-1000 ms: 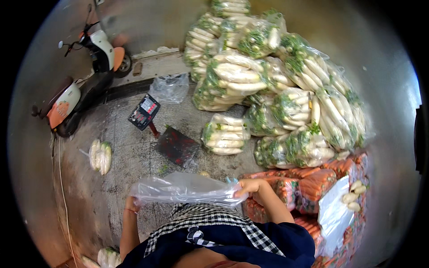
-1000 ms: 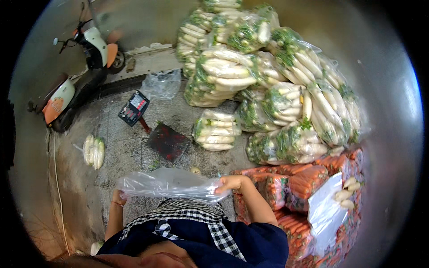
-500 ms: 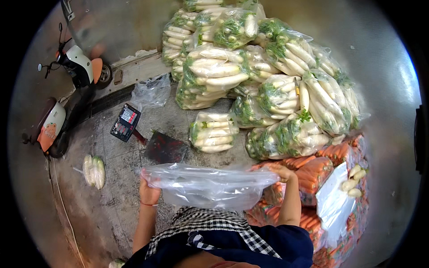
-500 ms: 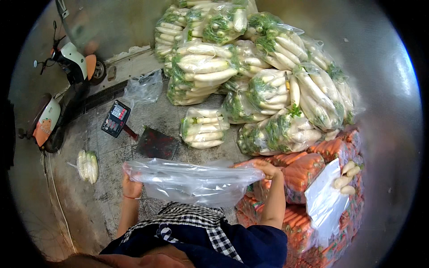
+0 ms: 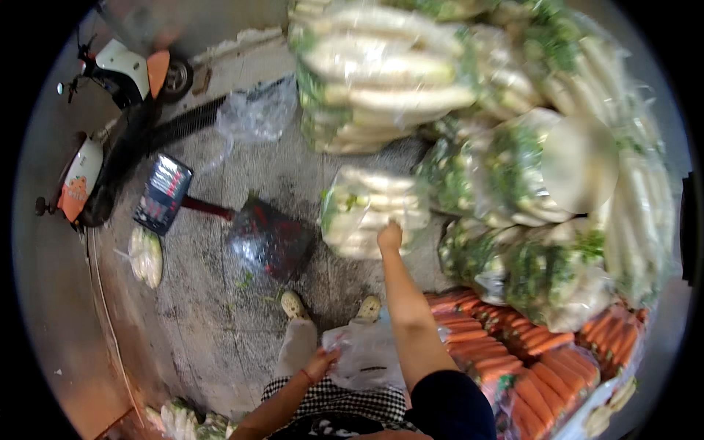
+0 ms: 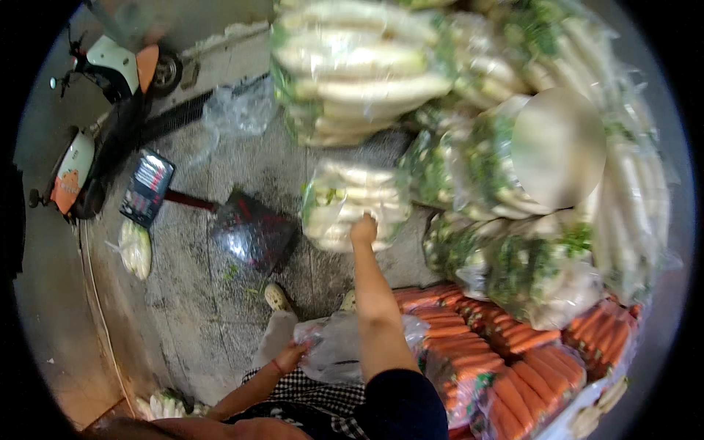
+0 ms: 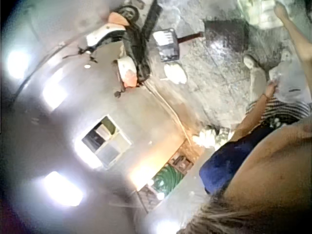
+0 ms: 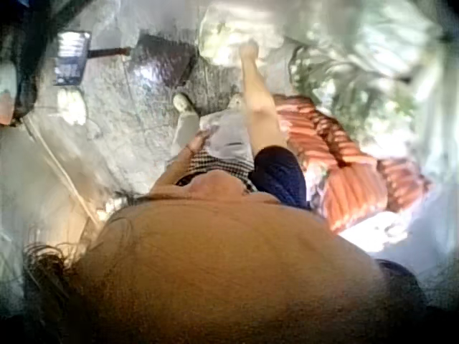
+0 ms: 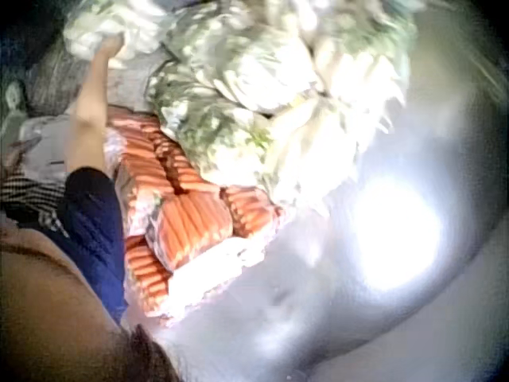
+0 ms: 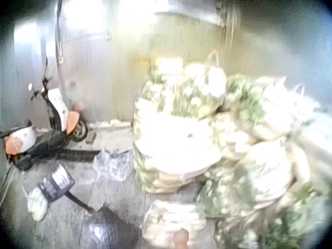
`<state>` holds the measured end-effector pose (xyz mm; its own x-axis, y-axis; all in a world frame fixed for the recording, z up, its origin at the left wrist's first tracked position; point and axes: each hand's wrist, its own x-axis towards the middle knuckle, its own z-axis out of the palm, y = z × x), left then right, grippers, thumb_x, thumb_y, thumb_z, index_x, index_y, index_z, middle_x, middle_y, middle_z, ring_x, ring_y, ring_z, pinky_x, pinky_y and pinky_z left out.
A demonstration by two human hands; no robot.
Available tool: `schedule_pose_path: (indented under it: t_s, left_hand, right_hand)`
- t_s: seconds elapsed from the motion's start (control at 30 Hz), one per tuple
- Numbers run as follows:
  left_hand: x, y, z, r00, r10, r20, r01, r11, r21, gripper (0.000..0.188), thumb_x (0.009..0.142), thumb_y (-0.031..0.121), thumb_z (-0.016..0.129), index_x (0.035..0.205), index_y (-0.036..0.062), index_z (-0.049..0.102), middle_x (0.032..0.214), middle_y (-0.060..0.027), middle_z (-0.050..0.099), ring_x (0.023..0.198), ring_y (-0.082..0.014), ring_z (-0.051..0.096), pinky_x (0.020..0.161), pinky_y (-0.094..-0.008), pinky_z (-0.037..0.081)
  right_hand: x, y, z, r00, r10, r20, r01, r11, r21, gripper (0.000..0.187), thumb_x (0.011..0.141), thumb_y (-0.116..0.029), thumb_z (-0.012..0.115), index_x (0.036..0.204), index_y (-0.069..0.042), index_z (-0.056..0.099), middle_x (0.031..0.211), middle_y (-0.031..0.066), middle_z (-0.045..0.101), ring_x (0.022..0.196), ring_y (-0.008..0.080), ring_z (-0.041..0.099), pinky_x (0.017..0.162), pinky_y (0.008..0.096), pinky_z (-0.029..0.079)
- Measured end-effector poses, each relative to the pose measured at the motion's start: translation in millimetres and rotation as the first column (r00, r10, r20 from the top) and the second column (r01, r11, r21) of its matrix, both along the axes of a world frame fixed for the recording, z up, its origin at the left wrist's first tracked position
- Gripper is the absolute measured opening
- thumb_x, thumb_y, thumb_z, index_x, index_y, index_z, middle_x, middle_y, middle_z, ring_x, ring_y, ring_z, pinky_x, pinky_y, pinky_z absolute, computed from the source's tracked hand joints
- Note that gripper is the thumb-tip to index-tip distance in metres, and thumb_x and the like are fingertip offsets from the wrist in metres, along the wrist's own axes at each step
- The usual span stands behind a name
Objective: The person places radishes into a plastic bag, weighs the bag on a scale, uses a small knife to trim a radish, and ties the bag closed.
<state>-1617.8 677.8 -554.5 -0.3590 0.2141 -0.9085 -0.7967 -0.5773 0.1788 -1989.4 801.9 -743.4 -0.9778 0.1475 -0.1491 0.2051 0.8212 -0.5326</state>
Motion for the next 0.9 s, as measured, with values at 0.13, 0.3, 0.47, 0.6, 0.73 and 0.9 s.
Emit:
schedule_pose_path:
  t_s: [0.13, 0.3, 0.47, 0.6, 0.73, 0.9]
  left_hand:
    - [-41, 2, -116, 0.925, -0.330, -0.187, 0.337, 0.941, 0.006, 0.014, 0.091, 0.027, 0.059, 0.091, 0.0127, 0.058, 0.068, 0.0051, 0.048, 0.053, -0.0045, 0.041, 0.046, -0.0230, 0.034]
    - [-91, -1, -221, 0.804, -0.476, -0.357, 0.484, 0.872, -0.071, 0.018, 0.094, 0.027, 0.054, 0.087, 0.0103, 0.053, 0.061, 0.0042, 0.041, 0.050, -0.0059, 0.035, 0.046, -0.0251, 0.031]
    - [-132, -45, -225, 0.782, -0.500, -0.373, 0.569, 0.817, 0.097, 0.031, 0.097, 0.028, 0.049, 0.123, 0.0130, 0.051, 0.066, 0.0063, 0.043, 0.054, -0.0032, 0.037, 0.050, -0.0205, 0.033]
    - [-180, -80, -225, 0.639, -0.666, -0.386, 0.698, 0.712, -0.072, 0.048, 0.097, 0.017, 0.047, 0.143, 0.0127, 0.032, 0.076, 0.0067, 0.050, 0.060, -0.0041, 0.040, 0.055, -0.0190, 0.034]
    - [-201, -62, -239, 0.633, -0.581, -0.511, 0.575, 0.795, -0.192, 0.051, 0.094, 0.010, 0.051, 0.143, 0.0156, 0.034, 0.082, 0.0065, 0.052, 0.065, -0.0036, 0.044, 0.059, -0.0197, 0.039]
    - [-189, -54, -248, 0.511, -0.652, -0.560, 0.736, 0.669, -0.106, 0.053, 0.095, 0.014, 0.051, 0.144, 0.0159, 0.031, 0.082, 0.0065, 0.050, 0.072, -0.0032, 0.042, 0.065, -0.0192, 0.038]
  right_hand:
    - [-10, -142, -109, 0.897, 0.441, 0.031, -0.404, 0.845, -0.352, 0.021, 0.085, -0.016, 0.046, 0.092, 0.001, 0.056, 0.096, 0.0201, 0.060, 0.085, 0.0328, 0.058, 0.073, 0.0443, 0.045]
    - [54, -229, -143, 0.432, 0.902, 0.030, -0.891, 0.431, -0.141, 0.034, 0.082, -0.018, 0.054, 0.110, -0.001, 0.060, 0.105, 0.0206, 0.062, 0.094, 0.0342, 0.061, 0.089, 0.0411, 0.046]
    - [-23, -105, -99, 0.042, 0.997, 0.068, -0.925, 0.064, -0.374, 0.033, 0.082, -0.028, 0.058, 0.103, -0.002, 0.061, 0.096, 0.0160, 0.064, 0.088, 0.0301, 0.062, 0.084, 0.0402, 0.048]
    - [-66, -25, -87, 0.375, 0.924, -0.077, -0.927, 0.376, -0.002, 0.034, 0.078, -0.022, 0.065, 0.105, -0.003, 0.059, 0.097, 0.0152, 0.062, 0.092, 0.0300, 0.059, 0.083, 0.0399, 0.047]
    - [-55, -18, -97, 0.402, 0.915, 0.014, -0.873, 0.379, 0.306, 0.064, 0.068, -0.031, 0.074, 0.122, -0.005, 0.052, 0.108, 0.0147, 0.059, 0.113, 0.0351, 0.046, 0.089, 0.0454, 0.043]
    - [-47, -35, -117, 0.440, 0.884, 0.159, -0.863, 0.367, 0.348, 0.051, 0.069, -0.017, 0.067, 0.116, -0.004, 0.055, 0.113, 0.0156, 0.057, 0.113, 0.0335, 0.046, 0.091, 0.0464, 0.036]
